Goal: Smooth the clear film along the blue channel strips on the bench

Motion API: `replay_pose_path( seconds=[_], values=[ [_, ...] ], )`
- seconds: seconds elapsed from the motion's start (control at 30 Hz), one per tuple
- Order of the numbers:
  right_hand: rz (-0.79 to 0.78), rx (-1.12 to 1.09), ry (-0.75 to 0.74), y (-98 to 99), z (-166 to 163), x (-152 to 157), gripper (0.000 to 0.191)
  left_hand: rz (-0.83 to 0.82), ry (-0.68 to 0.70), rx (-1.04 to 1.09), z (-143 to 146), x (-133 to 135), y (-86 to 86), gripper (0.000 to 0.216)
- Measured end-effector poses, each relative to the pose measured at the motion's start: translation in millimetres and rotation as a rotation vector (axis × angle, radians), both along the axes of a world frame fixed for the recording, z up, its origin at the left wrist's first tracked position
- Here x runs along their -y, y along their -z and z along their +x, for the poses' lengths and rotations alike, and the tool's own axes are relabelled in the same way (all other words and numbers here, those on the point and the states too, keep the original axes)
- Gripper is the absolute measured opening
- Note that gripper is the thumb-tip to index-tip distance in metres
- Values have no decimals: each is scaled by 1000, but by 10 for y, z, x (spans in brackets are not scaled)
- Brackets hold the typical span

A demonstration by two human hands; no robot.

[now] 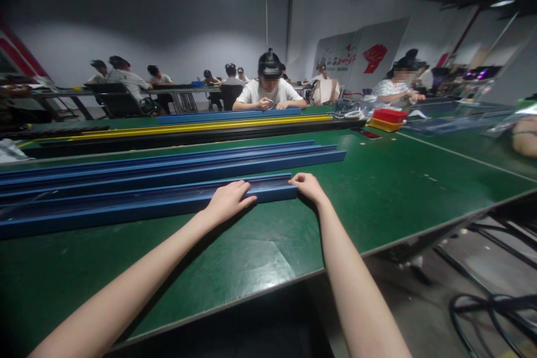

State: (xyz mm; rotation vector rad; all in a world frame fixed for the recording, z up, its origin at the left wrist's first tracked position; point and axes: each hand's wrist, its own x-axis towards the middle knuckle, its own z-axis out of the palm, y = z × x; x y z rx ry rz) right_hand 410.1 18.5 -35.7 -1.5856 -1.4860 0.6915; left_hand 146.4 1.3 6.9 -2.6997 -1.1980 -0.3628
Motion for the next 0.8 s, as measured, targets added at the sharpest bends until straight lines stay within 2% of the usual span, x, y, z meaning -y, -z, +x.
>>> replay_pose_path(
  seconds=[0.2, 0.47, 0.8],
  values=[
    [-14, -13, 0, -12, -5, 5, 27, -13, -26, 124, 0, 17, 10, 25],
    [-76, -120, 27, -84, 30, 29, 21, 23, -48, 150, 6, 37, 27, 26],
    [-93, -112, -42, -113, -10, 68, 20, 40, -70, 133, 12, 54, 36, 27]
  ],
)
